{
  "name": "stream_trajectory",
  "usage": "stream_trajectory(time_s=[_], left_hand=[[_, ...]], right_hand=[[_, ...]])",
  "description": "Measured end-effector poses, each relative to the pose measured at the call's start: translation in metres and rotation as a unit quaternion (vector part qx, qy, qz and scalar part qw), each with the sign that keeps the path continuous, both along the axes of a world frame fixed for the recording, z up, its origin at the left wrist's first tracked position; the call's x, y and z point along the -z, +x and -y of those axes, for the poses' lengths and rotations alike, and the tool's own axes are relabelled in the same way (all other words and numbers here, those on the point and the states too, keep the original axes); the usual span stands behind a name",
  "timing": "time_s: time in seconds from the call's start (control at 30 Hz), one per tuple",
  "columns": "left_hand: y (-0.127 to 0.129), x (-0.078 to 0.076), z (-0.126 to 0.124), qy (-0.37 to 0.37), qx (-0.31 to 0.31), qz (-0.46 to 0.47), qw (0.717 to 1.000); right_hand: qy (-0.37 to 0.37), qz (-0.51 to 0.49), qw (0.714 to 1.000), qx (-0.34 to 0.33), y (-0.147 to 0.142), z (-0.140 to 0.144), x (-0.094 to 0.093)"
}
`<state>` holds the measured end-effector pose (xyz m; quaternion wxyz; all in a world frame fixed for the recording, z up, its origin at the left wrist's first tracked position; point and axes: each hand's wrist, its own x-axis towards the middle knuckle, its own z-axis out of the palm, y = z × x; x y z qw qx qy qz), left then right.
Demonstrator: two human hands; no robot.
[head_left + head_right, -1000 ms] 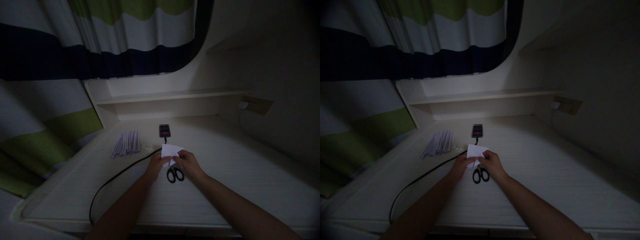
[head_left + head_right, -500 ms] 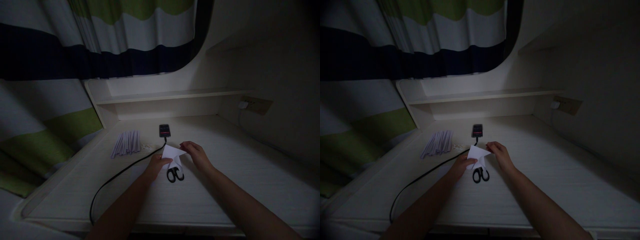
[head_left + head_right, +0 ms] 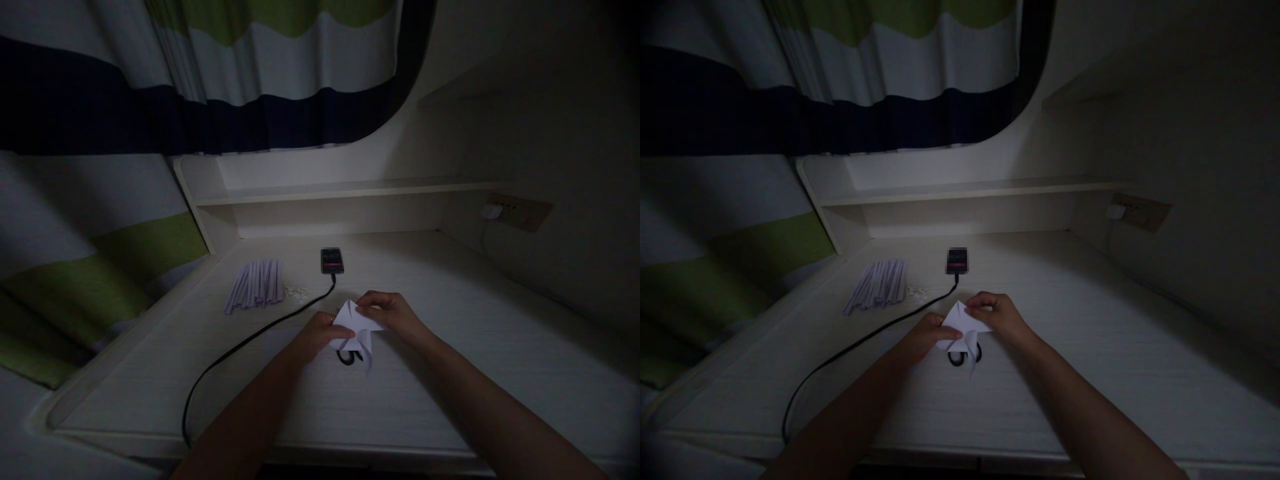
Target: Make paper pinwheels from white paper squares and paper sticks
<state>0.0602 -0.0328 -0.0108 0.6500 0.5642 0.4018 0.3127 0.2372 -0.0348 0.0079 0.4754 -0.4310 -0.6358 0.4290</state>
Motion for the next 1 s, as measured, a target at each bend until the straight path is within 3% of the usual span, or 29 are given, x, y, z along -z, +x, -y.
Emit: stream_trajectory(time_s=[0.17, 0.37, 0.6, 1.0], left_hand=[[-0.001, -0.001, 0.000, -0.021, 0.009, 0.025, 0.999], [-0.002, -0.001, -0.001, -0.055, 0.009, 0.046, 0.997], [-0.001, 0.000, -0.002, -0.075, 0.011, 0.069, 0.995], [-0.001, -0.003, -0.002, -0.099, 0.003, 0.073, 0.992]], right_hand=[[0.151, 0.056, 0.986, -0.046, 0.003, 0.004, -0.006], [0.297, 0.183, 0.931, -0.110, 0.007, 0.011, -0.015], [0.347, 0.262, 0.891, -0.134, 0.011, 0.012, -0.018], [0.368, 0.336, 0.854, -0.148, 0.011, 0.015, -0.021]])
